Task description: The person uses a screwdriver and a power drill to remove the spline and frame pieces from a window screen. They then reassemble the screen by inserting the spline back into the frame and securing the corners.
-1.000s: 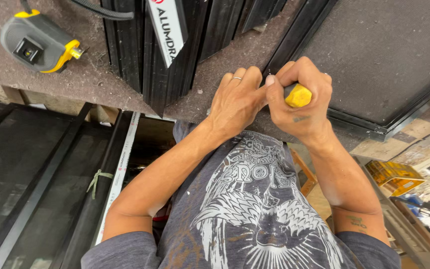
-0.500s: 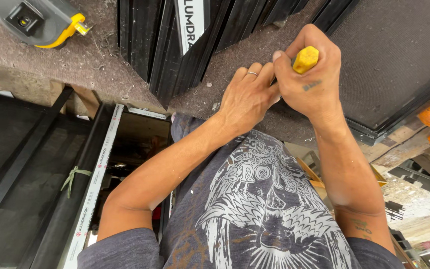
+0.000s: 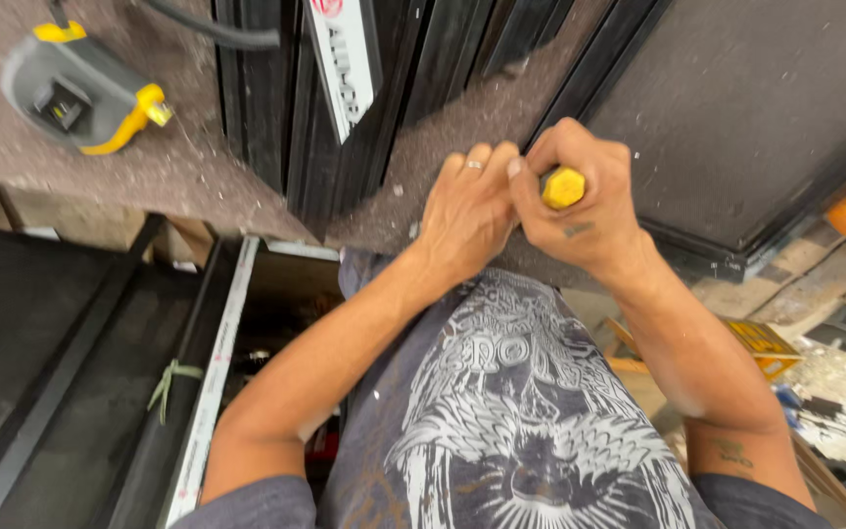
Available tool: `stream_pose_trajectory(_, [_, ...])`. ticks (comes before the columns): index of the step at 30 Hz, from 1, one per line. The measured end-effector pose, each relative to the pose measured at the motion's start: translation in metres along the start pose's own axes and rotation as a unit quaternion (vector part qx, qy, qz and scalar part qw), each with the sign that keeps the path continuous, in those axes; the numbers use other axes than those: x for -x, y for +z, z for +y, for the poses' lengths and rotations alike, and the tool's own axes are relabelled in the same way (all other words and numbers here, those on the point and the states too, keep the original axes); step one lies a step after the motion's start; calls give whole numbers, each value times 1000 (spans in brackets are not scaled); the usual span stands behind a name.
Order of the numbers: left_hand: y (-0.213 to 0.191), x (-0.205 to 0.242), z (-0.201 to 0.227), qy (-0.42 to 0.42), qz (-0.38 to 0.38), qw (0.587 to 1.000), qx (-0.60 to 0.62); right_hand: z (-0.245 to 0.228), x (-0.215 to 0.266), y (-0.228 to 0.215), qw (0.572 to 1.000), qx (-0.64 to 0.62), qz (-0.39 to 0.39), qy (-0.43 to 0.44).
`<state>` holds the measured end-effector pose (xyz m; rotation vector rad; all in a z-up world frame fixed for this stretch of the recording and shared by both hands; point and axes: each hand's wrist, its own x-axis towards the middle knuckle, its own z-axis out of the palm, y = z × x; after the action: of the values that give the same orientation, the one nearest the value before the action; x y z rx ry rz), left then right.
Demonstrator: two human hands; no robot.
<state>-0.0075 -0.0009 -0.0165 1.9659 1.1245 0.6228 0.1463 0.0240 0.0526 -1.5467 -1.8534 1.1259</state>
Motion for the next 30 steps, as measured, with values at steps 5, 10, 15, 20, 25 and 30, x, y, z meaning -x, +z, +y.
stream_pose_trajectory(5, [15,18,0,0,-10,999,-50,-8,-7,9,999,24,-21,31])
stream_pose_trajectory(10, [20,15,-4,-4,-21,999,-35,-8,-16,7,997,32,-29,62])
stream_pose_trajectory(15, [16,14,0,26,-4,997,-77,1,-21,4,994,85,-67,1])
stream_pose_trajectory(20, [1,3,11,24,-28,998,-41,-14,8,-78,985,-23,120,124])
stream_pose_trajectory(25, [-7,-6,21,32,-18,998,-42,-9,72,-121,902,-324,226,173])
stream_pose_trajectory(30, [7,-17,37,84,-14,990,-109,24,121,-51,913,-149,121,360])
